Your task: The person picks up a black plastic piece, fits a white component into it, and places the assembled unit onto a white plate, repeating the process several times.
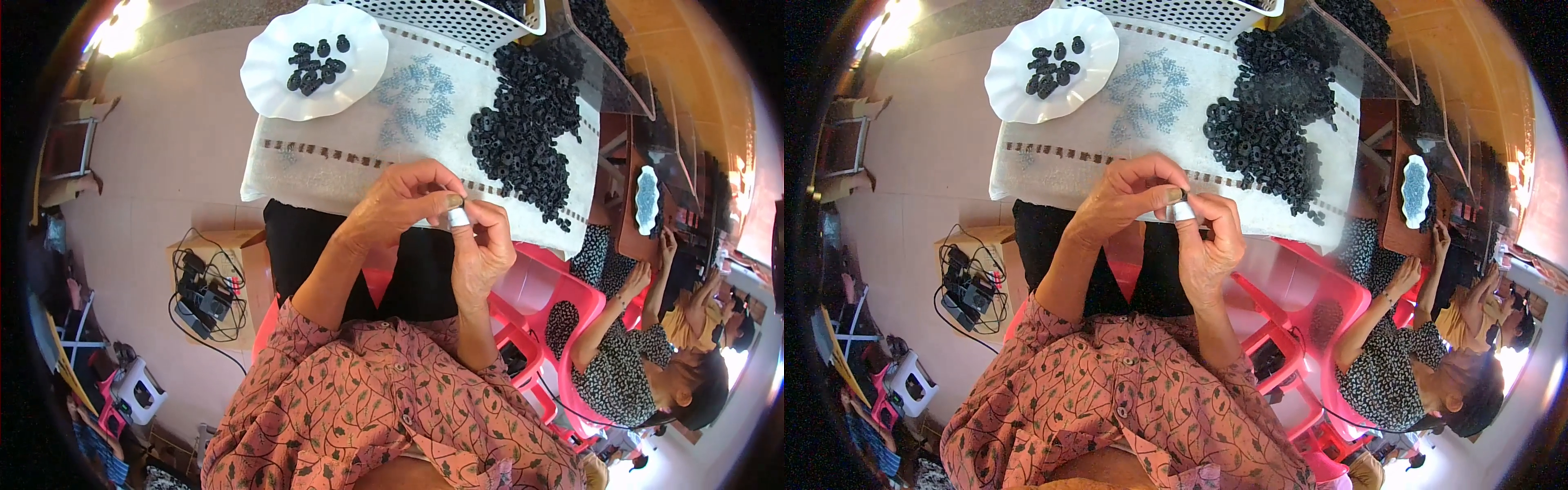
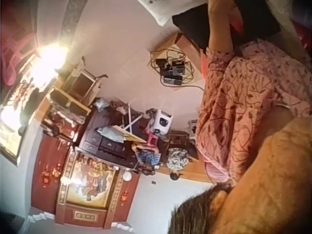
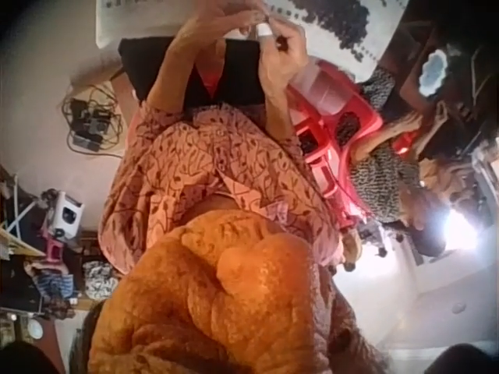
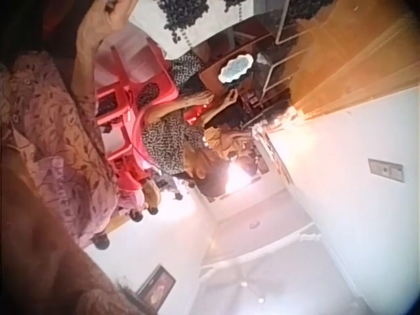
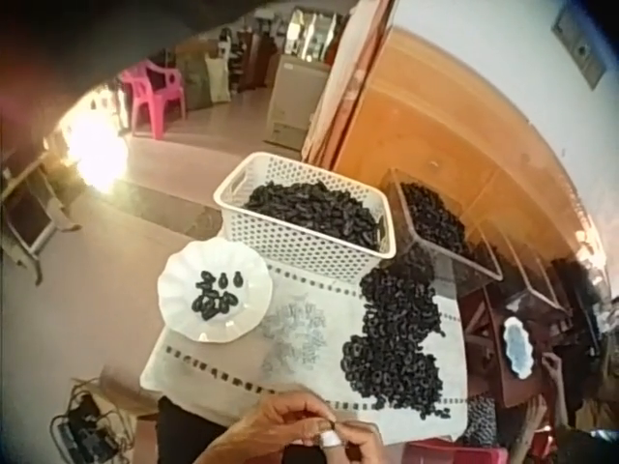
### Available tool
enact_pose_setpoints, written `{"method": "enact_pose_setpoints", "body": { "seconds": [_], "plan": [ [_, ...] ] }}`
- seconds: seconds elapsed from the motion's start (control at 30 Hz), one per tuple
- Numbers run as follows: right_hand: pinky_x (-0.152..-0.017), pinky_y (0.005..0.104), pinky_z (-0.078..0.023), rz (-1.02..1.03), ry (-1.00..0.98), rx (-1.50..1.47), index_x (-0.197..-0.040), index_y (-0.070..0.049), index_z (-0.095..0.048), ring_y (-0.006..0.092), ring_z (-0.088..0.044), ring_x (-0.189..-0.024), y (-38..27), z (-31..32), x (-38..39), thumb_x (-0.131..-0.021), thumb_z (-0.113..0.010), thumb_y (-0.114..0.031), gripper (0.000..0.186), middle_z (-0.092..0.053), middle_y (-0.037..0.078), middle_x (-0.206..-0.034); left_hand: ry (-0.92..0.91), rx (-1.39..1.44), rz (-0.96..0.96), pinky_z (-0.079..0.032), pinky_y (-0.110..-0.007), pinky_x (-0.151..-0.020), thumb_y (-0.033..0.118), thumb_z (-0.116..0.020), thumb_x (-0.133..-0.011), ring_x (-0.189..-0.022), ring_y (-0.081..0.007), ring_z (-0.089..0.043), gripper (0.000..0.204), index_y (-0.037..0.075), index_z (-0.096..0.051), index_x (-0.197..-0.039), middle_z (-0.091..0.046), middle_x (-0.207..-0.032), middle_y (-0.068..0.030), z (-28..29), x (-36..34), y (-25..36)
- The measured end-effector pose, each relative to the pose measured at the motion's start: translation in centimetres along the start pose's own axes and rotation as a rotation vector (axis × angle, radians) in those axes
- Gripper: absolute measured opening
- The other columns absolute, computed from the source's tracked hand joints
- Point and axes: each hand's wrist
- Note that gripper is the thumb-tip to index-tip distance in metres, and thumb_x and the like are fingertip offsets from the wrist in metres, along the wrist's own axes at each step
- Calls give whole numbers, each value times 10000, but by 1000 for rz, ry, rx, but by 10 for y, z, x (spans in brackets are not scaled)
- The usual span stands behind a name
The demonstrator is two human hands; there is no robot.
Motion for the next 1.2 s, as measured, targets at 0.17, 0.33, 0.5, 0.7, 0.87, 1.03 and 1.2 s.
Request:
{"method": "enact_pose_setpoints", "body": {
  "seconds": [0.17, 0.33, 0.5, 0.7, 0.87, 1.03, 1.2],
  "plan": [
    [-606, 215, -445, 71, -55, 82, -913, -10, -631, 90, -538, -723, -2, 11, -8, -801, -682, 3, 123, -608, 68, -905, 75, -19, -22, -507, -216, -609, 94, -597, -903, -686, -92, -598, 115, -2, -632, -955, -632, -845, -45, -7, -1, -4],
    [-740, 339, -493, 71, 69, 410, -955, 0, -624, 268, -590, -856, 25, 32, -24, -766, -578, 46, 200, -592, 144, -938, 147, 70, -14, -534, -237, -554, 107, -577, -919, -701, -136, -645, 135, -18, -622, -944, -640, -867, -77, -8, -2, -4],
    [-694, 318, -500, 107, 34, 505, -1021, -33, -645, 247, -583, -835, 21, 31, -36, -760, -566, 45, 284, -550, 141, -965, 149, 42, -2, -528, -232, -519, 119, -583, -918, -679, -146, -654, 153, -21, -626, -964, -637, -852, -77, -7, -2, -3],
    [-661, 323, -492, 158, 16, 542, -958, -47, -672, 241, -587, -772, 21, 13, -50, -742, -592, 28, 242, -555, 131, -916, 171, 66, -13, -521, -222, -515, 118, -593, -913, -648, -127, -645, 154, -18, -632, -973, -637, -838, -69, -6, -1, -4],
    [-630, 366, -477, 170, -56, 736, -939, -66, -682, 263, -579, -753, 17, 12, -60, -722, -632, -5, 231, -548, 119, -880, 162, 88, -24, -517, -220, -519, 120, -590, -916, -639, -116, -636, 157, -11, -641, -984, -636, -829, -62, -5, -1, -6],
    [-629, 393, -460, 331, -104, 874, -903, -66, -677, 278, -567, -766, 16, 9, -64, -702, -643, -16, 210, -542, 108, -858, 162, 121, 10, -518, -225, -537, 103, -579, -918, -644, -107, -622, 160, -11, -645, -1007, -634, -828, -59, -1, -1, -8],
    [-633, 395, -463, 375, -106, 899, -894, -51, -642, 294, -567, -772, 20, 5, -62, -709, -636, -13, 190, -544, 122, -872, 116, 215, 45, -516, -232, -574, 36, -544, -910, -673, -108, -608, 182, -15, -632, -1062, -630, -837, -68, -1, -4, -13]
  ]
}}
Point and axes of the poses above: each hand's wrist, its own x-axis away from the middle knuckle, its own z-axis out of the back of the hand, y = z × x
